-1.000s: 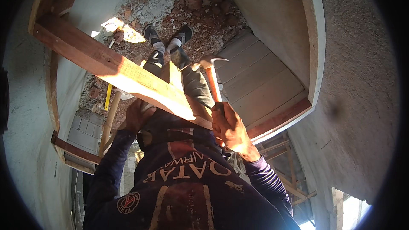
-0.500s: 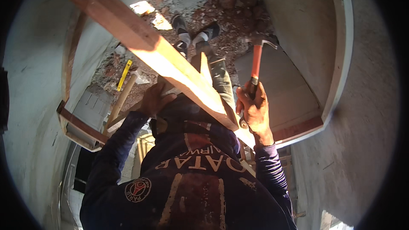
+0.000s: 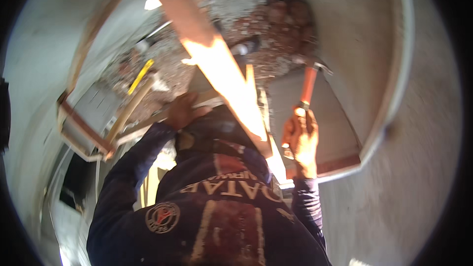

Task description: Measure, position, and nail wooden supports into a concrete wall to create a frame.

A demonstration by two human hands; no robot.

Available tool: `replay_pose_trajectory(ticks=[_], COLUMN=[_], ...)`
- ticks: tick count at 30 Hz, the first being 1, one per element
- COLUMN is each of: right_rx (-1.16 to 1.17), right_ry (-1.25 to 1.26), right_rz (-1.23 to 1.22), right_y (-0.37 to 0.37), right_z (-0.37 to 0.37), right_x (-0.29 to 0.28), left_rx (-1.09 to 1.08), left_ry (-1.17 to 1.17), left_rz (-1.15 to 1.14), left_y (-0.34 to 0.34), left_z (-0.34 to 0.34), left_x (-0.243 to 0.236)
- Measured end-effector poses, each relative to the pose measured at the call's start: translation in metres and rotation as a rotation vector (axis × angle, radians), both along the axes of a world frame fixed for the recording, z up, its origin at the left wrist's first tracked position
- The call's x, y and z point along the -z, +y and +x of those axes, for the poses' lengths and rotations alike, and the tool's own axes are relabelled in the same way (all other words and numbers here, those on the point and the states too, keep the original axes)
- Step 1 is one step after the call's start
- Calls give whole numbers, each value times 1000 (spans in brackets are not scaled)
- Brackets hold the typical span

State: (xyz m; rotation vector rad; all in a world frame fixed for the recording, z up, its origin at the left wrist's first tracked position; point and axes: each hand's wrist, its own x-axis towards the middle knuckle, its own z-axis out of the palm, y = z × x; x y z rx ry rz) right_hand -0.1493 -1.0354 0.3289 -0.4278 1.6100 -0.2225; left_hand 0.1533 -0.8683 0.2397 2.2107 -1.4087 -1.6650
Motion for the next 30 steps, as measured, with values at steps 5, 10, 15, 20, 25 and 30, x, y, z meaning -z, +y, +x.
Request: replay_pose_trajectory(ticks=[5, 10, 15, 20, 25, 30], right_rx=[142, -199, 127, 316, -231, 324], right_ry=[-129, -72, -28, -13, -178, -2], right_rz=[14, 127, 21, -168, 353, -57], right_y=[4, 10, -10, 8, -5, -9], right_z=[6, 4, -9, -10, -24, -16], right_x=[-11, -40, -56, -37, -43, -50], left_rx=[27, 27, 73, 37, 97, 91], left_ry=[-51, -13, -96, -46, -85, -84], left_rz=[-50, -10, 0, -17, -93, -59], left_y=[10, 3, 13, 14, 17, 16], left_z=[-8, -12, -9, -9, -5, -2], left_x=[12, 14, 19, 22, 23, 19])
